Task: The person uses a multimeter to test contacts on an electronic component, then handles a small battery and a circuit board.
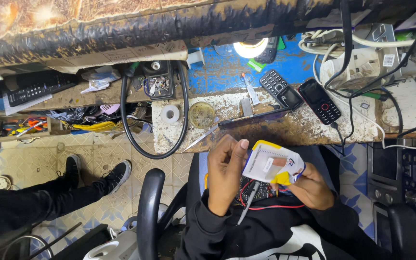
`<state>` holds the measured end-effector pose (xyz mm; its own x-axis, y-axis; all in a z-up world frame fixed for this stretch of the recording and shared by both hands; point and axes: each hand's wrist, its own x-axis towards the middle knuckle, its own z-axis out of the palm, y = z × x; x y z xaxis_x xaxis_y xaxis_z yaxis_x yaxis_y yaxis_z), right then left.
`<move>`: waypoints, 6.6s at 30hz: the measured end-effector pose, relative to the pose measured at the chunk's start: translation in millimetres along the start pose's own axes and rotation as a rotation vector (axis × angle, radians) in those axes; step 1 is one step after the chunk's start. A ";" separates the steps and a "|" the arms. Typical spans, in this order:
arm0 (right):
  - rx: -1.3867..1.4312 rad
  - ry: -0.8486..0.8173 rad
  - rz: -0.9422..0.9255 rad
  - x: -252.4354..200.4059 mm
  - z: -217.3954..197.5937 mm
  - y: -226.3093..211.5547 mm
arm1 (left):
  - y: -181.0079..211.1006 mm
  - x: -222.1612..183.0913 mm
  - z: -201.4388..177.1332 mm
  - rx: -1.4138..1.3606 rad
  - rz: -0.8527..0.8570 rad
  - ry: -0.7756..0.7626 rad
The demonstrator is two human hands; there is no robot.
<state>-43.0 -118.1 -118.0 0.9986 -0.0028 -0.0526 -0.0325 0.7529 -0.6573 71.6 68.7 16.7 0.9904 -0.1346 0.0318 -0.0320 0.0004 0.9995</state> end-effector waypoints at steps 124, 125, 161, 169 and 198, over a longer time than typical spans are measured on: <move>-0.617 -0.029 0.071 90.6 139.8 -11.3 | -23.2 28.6 -15.2 -1.373 -0.111 0.161; -0.646 -0.007 0.029 88.3 144.0 -10.5 | -27.3 29.9 -16.9 -1.418 -0.177 0.210; -0.487 0.125 0.025 79.8 173.3 -60.1 | -10.4 36.2 -48.2 -1.955 -0.420 0.057; -0.516 0.374 -0.171 65.6 136.9 -114.4 | -9.7 31.9 -57.0 -1.865 -0.399 0.051; -1.119 0.078 0.022 160.5 123.2 -93.2 | -30.4 -5.1 -23.2 -0.308 -0.101 0.223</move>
<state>125.4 -107.7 27.5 0.9933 -0.0672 -0.0938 -0.1083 -0.2623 -0.9589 70.6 92.4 -13.7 0.9925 0.0697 -0.1006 0.0753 0.3003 0.9509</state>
